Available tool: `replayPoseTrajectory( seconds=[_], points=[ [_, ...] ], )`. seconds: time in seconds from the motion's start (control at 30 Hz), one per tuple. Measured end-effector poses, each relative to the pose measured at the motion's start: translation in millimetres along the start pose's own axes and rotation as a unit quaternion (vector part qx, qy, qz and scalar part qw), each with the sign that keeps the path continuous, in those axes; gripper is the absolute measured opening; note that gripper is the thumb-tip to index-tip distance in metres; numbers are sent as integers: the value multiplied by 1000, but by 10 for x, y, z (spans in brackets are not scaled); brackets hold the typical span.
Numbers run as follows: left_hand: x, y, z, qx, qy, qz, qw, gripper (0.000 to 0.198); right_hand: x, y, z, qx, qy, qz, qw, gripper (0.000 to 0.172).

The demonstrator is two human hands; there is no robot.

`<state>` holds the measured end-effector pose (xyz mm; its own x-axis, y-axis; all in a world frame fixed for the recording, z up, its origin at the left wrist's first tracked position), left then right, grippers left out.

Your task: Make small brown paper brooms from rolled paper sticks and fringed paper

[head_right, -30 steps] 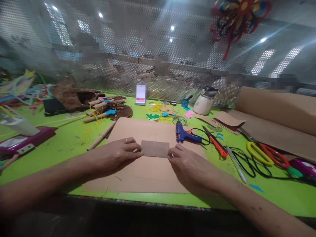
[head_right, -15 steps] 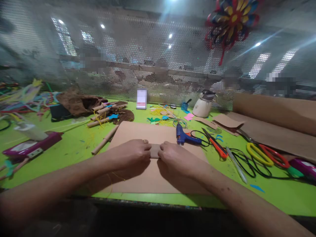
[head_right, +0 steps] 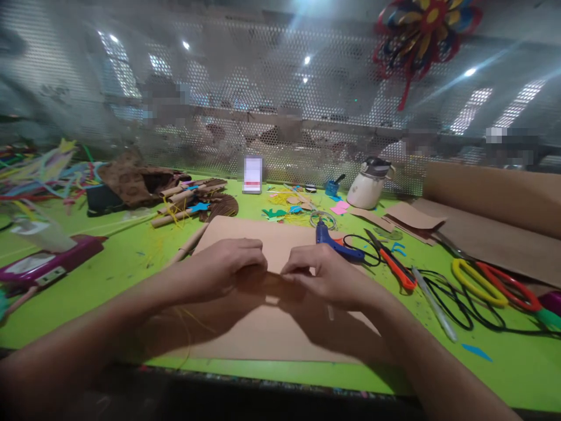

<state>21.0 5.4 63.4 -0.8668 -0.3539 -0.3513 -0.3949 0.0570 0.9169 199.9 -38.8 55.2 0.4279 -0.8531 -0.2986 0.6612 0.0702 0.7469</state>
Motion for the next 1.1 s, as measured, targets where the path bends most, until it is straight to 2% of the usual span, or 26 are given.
replayPoseTrajectory(
  seconds=[0.07, 0.13, 0.23, 0.33, 0.43, 0.63, 0.8, 0.93, 1.0, 1.1],
  points=[
    [2, -1, 51, 106, 31, 72, 991, 16, 4, -21, 0, -59, -33, 37, 997, 17],
    [24, -83, 110, 166, 68, 130, 975, 15, 7, -113, -49, -75, -73, 67, 992, 15],
    [68, -245, 187, 165, 131, 153, 965, 16, 8, -282, -182, -41, -117, 69, 990, 13],
    [100, -317, 175, 121, 166, 137, 969, 20, 7, -381, -270, 7, -117, 57, 991, 13],
    [114, -294, 113, 79, 163, 101, 978, 23, 6, -373, -251, 38, -80, 46, 995, 13],
    [152, -318, 100, 69, 129, 75, 986, 21, 37, -349, -178, 57, -51, 55, 996, 15],
    [118, -344, 70, 61, 86, 36, 994, 19, 103, -428, -74, 120, -7, 26, 992, 17],
    [66, -367, 29, 67, 42, 48, 996, 20, 147, -474, 45, 169, 16, -19, 985, 18],
    [61, -384, 20, 62, 24, 52, 996, 19, 155, -489, 82, 179, 26, -22, 983, 17],
    [80, -398, 19, 30, 5, 24, 999, 16, 153, -488, 103, 186, 43, -17, 981, 17]
  ],
)
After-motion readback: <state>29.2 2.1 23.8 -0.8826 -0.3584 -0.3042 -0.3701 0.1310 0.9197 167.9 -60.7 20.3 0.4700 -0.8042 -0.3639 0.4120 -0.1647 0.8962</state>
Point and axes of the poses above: each hand's wrist, its own x-axis away from the middle knuckle, its own y-axis out of the back of the hand, z = x × y, the point moved 3 cm from there along -x, towards the middle knuckle, and after that the axes turned 9 degrees about -z, right-handed, at the moved point
